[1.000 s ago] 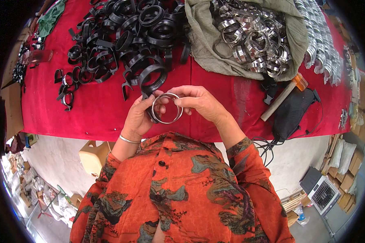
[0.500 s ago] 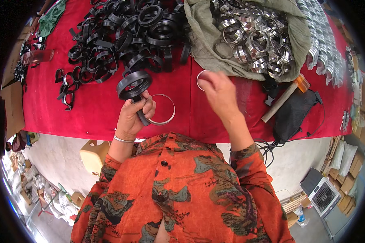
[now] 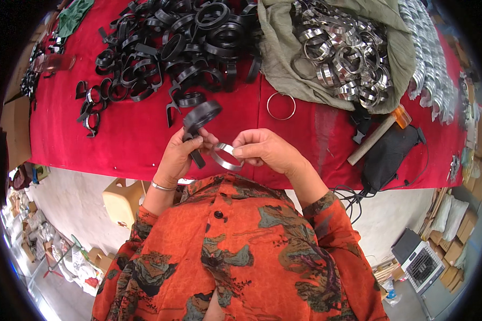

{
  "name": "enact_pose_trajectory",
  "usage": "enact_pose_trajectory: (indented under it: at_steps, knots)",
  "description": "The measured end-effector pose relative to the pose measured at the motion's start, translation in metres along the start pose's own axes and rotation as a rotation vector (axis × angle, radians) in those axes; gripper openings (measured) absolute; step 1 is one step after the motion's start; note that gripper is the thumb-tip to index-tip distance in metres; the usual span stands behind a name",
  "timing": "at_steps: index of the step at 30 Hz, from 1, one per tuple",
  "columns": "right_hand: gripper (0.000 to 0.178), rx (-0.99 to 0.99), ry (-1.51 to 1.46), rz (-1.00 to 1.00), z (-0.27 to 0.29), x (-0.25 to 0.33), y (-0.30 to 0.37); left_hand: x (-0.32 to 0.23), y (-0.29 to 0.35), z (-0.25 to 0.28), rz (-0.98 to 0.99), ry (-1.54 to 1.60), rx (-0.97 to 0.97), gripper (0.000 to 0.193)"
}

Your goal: Manually assembling and hammering components for plastic or metal handles/lids in a factory setting.

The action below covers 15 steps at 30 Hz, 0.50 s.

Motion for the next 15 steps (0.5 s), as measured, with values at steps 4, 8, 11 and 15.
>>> enact_pose_trajectory:
  at_steps: [4,8,11,15]
  knots:
    - [0.008,-0.254,0.391,0.103,0.018,-0.003,0.001,0.006,0.002,0.028,-0.171,-0.789,-0.201,0.023]
    - [0.009,-0.408,0.836,0.499,0.008,0.015,-0.003,0.020,0.009,0.038,-0.420,-1.075,-0.338,0.037]
    - [0.007,-0.404,1.112,0.668,-0.012,0.015,-0.013,0.034,0.010,0.031,-0.364,-1.000,-0.291,0.045]
    - [0.008,-0.375,1.174,0.542,-0.016,0.000,-0.027,0.055,0.003,0.037,0.091,-0.445,-0.179,0.048]
Point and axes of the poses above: each hand's wrist, its own y-axis away from the middle knuckle, its own z-axis out of the back of the hand, x = y × z, the point moved 6 cm from there along -y, towards the middle knuckle
